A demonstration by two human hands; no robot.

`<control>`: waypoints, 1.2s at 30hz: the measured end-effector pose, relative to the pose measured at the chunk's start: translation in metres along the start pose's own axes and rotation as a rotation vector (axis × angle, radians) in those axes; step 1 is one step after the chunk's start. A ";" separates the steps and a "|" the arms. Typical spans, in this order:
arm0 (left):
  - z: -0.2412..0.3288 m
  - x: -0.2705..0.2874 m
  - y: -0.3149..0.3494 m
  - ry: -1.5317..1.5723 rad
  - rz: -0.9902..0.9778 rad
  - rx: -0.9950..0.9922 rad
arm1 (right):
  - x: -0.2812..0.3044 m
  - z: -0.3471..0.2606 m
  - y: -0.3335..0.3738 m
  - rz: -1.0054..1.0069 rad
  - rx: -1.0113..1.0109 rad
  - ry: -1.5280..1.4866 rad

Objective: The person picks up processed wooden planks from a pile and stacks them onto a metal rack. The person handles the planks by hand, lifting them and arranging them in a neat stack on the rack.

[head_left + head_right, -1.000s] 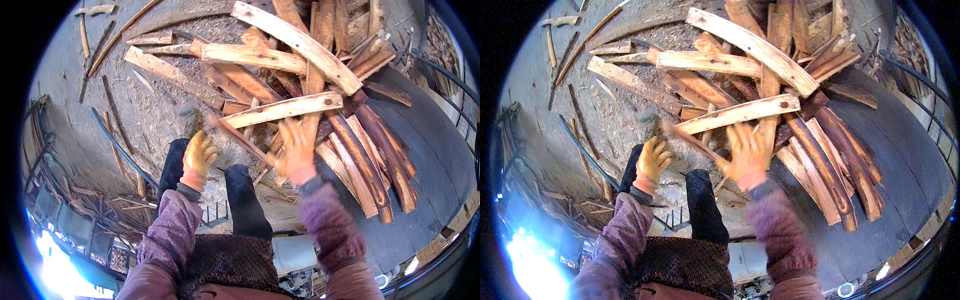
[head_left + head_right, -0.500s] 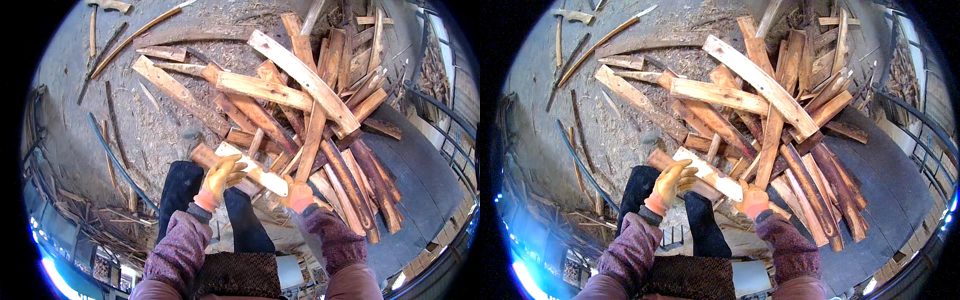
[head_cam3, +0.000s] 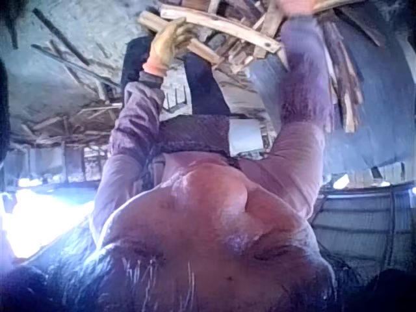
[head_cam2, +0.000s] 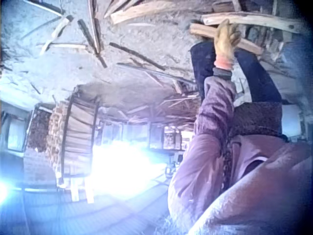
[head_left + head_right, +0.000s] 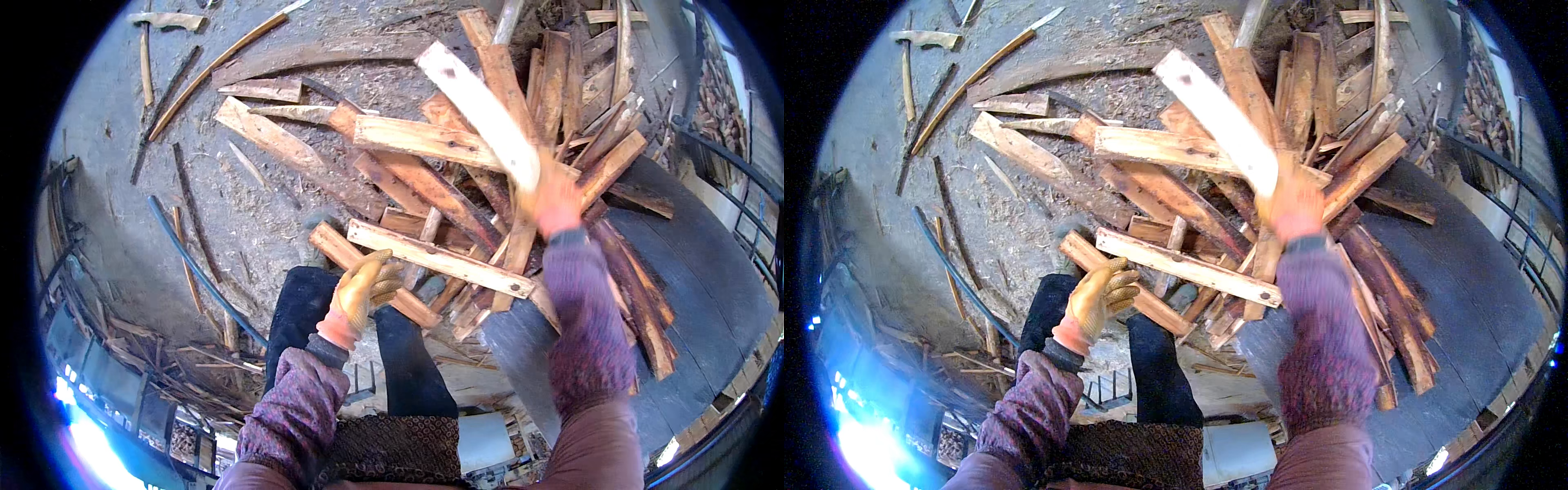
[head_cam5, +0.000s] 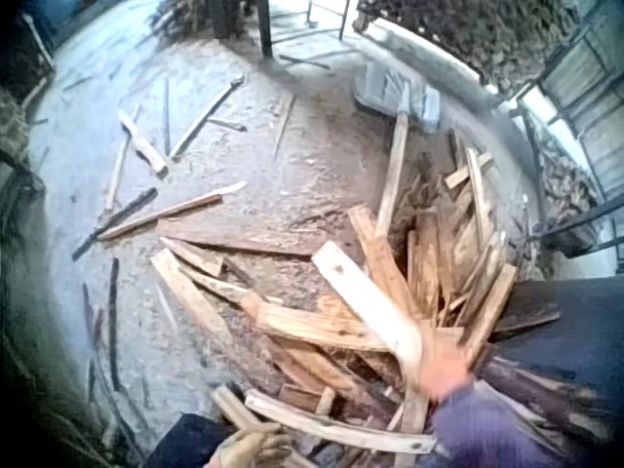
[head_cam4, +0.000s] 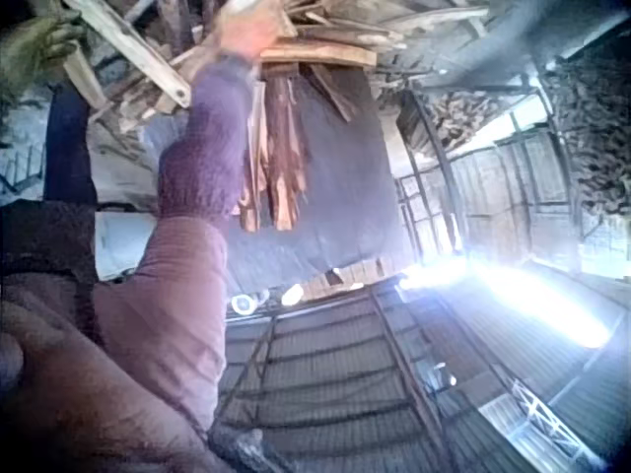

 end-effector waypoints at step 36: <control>-0.003 -0.020 0.008 -0.426 -0.643 0.053 | -0.069 -0.119 0.032 -0.294 0.415 -0.046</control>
Point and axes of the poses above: each hand's wrist, its own y-axis away from the middle knuckle, its own x-axis out of the back of the hand, z = x × y, the point moved 3 cm from there along -y, towards the middle knuckle, and after that the axes turned 11 degrees about -y, right-handed, at the moved point
